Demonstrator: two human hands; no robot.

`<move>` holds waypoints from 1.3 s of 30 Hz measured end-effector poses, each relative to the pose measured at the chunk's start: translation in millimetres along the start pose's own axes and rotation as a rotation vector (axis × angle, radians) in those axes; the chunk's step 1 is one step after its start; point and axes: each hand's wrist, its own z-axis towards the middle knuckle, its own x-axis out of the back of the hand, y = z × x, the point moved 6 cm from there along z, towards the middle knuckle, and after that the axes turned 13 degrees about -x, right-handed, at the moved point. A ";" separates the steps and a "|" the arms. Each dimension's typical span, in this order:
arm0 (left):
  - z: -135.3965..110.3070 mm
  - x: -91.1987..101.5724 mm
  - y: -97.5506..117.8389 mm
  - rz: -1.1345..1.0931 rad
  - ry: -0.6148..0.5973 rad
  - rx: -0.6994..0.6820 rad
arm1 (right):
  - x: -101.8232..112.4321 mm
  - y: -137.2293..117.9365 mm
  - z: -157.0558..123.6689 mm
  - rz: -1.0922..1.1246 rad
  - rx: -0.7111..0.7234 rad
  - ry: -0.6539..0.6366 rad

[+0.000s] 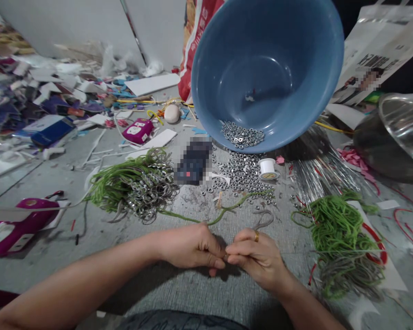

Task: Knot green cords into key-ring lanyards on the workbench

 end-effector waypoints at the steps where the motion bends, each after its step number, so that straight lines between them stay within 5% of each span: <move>1: -0.1 -0.2 0.1 -0.012 -0.005 0.006 | -0.1 0.3 0.2 0.013 -0.004 -0.003; 7: -0.1 -3.1 1.0 -0.162 -0.067 -0.015 | -1.0 5.6 1.5 0.177 -0.081 -0.059; 14: -2.7 -8.4 6.9 -0.481 -0.172 -0.057 | 0.3 28.0 -4.3 0.640 -0.311 -0.034; 21: -9.6 -8.6 17.9 -0.810 -0.177 -0.067 | 14.5 38.9 3.0 0.785 -0.404 0.118; 25: -7.2 -1.8 19.6 -0.997 -0.015 -0.235 | 18.7 44.6 4.8 0.793 -0.439 0.171; 31: -3.3 14.8 9.9 -1.155 0.474 -0.358 | 15.9 47.0 -0.4 0.639 -0.399 0.249; 35: -7.6 24.7 6.5 -0.965 0.714 -0.308 | 10.3 29.6 -2.1 0.244 -0.246 0.241; 39: -12.1 27.8 3.5 -0.544 0.822 -0.189 | 0.7 2.3 1.2 -0.089 -0.054 0.142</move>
